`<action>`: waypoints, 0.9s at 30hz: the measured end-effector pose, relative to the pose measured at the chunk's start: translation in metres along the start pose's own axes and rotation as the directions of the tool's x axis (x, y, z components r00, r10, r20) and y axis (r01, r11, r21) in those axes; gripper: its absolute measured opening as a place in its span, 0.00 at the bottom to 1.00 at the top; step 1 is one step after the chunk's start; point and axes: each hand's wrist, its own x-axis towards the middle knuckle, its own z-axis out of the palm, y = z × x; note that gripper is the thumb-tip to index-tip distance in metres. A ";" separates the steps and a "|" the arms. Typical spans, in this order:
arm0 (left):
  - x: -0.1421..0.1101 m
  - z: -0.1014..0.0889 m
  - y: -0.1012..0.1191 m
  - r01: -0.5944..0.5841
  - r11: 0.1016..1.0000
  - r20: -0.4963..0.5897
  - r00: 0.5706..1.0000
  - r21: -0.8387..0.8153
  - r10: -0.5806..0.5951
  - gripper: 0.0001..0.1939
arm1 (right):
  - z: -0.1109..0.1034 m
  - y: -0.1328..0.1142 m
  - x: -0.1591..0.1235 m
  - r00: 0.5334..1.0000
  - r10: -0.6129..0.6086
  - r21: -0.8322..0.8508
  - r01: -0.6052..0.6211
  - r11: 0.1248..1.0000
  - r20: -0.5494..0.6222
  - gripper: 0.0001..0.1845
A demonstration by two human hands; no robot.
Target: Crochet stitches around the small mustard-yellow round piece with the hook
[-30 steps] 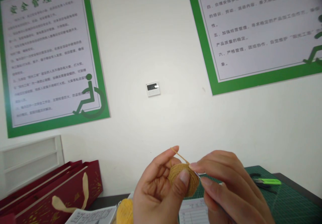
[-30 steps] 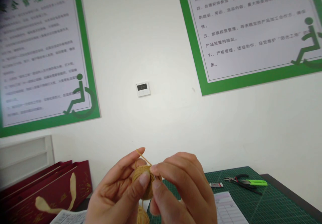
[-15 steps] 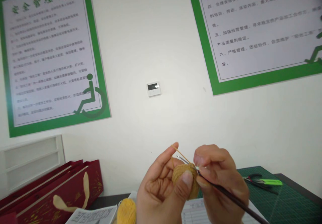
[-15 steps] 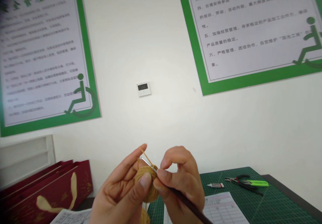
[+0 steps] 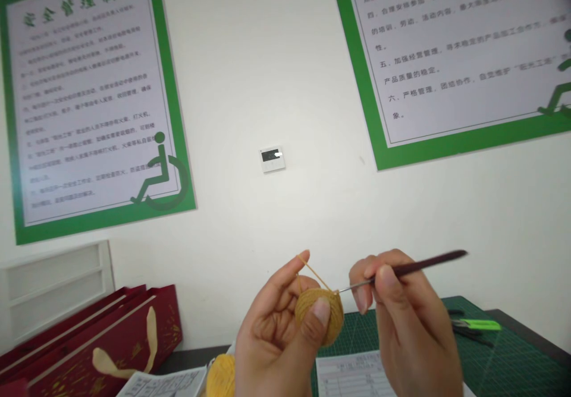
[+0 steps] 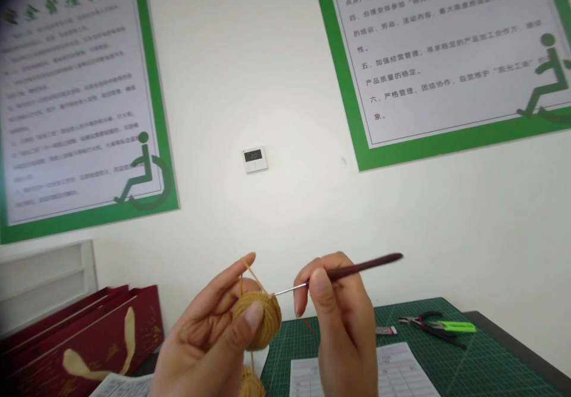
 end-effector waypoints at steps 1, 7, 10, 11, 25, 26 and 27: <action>0.000 -0.001 0.001 0.015 1.000 -0.007 1.000 0.003 -0.015 0.22 | 0.000 0.001 0.002 0.991 0.129 0.078 -0.132 0.988 0.041 0.15; -0.001 0.000 0.003 0.027 1.000 -0.007 1.000 -0.007 -0.027 0.21 | 0.008 0.010 0.003 0.901 0.325 0.250 -0.398 0.883 0.287 0.18; -0.001 0.001 0.001 0.012 1.000 0.001 1.000 -0.011 -0.012 0.21 | 0.005 0.014 0.001 0.975 0.026 0.095 -0.048 0.994 0.220 0.06; -0.002 0.001 0.000 0.009 1.000 0.005 1.000 -0.010 -0.009 0.22 | 0.003 0.014 0.002 0.967 -0.144 -0.024 0.152 0.988 0.211 0.03; 0.007 -0.013 0.008 0.456 0.874 0.291 0.870 -0.170 -0.397 0.26 | 0.016 0.009 -0.005 0.949 -0.313 0.144 0.313 0.939 -0.029 0.05; 0.008 -0.014 0.008 0.457 0.873 0.291 0.870 -0.172 -0.398 0.26 | 0.015 0.008 -0.005 0.965 -0.262 0.174 0.262 0.949 -0.027 0.06; 0.009 -0.015 0.008 0.462 0.869 0.293 0.867 -0.174 -0.402 0.25 | 0.014 0.007 -0.004 0.978 -0.208 0.206 0.207 0.956 -0.017 0.08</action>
